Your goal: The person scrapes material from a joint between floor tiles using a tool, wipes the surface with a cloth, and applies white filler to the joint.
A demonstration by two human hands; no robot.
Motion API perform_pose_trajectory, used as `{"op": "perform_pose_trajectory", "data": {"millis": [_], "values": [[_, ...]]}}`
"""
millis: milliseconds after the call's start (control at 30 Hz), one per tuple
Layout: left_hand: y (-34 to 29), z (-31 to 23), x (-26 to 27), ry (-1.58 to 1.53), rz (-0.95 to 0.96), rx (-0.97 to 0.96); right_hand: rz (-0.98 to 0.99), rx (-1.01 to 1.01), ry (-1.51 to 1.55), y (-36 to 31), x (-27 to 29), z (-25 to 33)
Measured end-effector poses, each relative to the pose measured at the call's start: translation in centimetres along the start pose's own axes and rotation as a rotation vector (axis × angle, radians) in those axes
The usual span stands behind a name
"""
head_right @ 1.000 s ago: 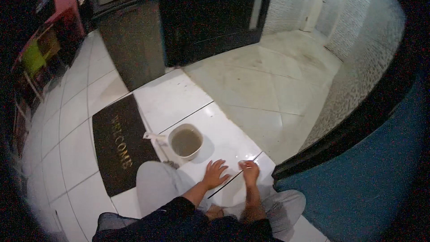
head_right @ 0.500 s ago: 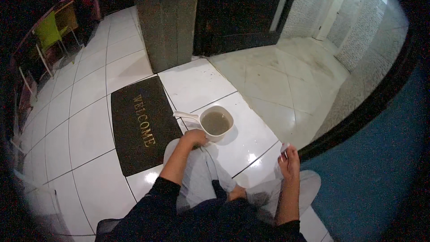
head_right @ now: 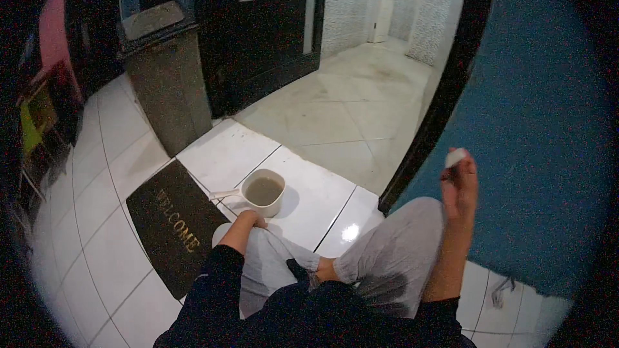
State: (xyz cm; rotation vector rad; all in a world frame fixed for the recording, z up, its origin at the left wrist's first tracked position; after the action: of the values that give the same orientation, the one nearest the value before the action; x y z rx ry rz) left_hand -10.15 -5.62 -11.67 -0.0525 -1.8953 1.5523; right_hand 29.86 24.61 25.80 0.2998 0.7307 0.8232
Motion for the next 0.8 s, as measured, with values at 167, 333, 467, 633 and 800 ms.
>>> {"op": "perform_pose_trajectory", "data": {"millis": [167, 333, 467, 633, 800], "values": [[-5.8, -3.7, 0.2, 0.136, -0.098, -0.33, -0.216, 0.171, -0.108, -4.5, 10.4, 7.9], [-10.4, -11.6, 0.7, 0.14, 0.009, -0.561, -0.363, 0.183, -0.073, -12.0, 21.6, 10.0], [-16.8, -16.7, 3.6, 0.158, -0.427, -0.795, -0.472, 0.241, -0.04, -17.0, 27.4, 11.5], [-22.2, -19.0, 7.7, 0.003, -0.766, -0.914, -0.653, 0.324, -0.061, -20.3, 31.8, 11.1], [-26.1, -20.1, 11.5, -0.052, -0.901, -0.809, -0.81, 0.312, -0.022, -21.4, 33.4, 8.9]]}}
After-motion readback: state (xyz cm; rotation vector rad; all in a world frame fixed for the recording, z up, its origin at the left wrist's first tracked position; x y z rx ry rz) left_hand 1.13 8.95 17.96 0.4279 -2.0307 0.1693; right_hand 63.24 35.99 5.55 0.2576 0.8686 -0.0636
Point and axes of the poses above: each hand's wrist, its own y-axis towards the middle knuckle, its own x-axis out of the back of the hand, z = x × y, the point moved 6 cm from there along y, towards the middle knuckle, and after that the axes turned 5 degrees about z, right-handed, at the moved point
